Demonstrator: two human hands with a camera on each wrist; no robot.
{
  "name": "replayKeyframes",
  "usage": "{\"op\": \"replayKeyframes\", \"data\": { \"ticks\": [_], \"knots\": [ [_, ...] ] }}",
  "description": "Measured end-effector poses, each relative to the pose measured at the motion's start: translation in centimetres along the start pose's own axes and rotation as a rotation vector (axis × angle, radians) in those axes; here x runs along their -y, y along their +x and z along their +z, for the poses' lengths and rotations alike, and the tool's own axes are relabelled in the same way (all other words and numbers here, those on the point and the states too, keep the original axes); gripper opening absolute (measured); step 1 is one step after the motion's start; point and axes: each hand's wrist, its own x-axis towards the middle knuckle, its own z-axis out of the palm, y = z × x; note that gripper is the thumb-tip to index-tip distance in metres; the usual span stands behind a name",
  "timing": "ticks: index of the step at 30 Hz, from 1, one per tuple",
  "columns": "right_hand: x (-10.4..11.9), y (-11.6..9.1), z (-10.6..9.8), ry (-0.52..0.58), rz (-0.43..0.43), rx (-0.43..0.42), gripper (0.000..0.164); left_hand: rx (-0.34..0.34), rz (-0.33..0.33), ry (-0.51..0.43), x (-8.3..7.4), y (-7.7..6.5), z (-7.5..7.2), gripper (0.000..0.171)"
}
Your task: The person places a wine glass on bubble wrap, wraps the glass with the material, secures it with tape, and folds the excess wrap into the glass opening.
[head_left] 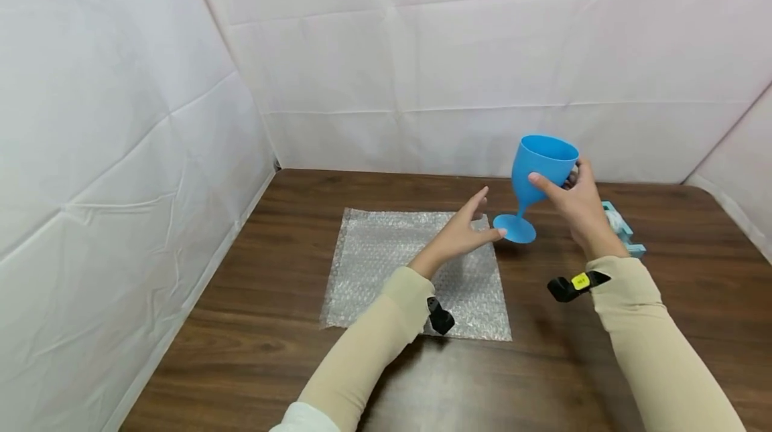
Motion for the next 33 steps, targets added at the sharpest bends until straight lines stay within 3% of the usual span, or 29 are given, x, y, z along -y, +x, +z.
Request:
{"op": "replayKeyframes", "data": {
  "ticks": [9, 17, 24, 33],
  "knots": [
    [1.3, -4.2, 0.3, -0.017, -0.046, 0.137, 0.089, 0.016, 0.061, -0.016, -1.8, -3.6, -0.7, 0.079],
    [2.2, -7.0, 1.9, -0.087, -0.072, 0.214, 0.087, 0.000, 0.078, -0.115, -3.0, -6.6, -0.9, 0.075],
    [2.7, -9.1, 3.6, 0.006, -0.022, 0.278, 0.084, -0.036, 0.037, -0.231, -3.9, -8.8, -1.2, 0.064],
    [3.4, -11.3, 6.0, 0.103, -0.014, 0.350, 0.080, -0.114, -0.051, -0.335, -3.6, -11.3, -1.6, 0.066]
  ]
}}
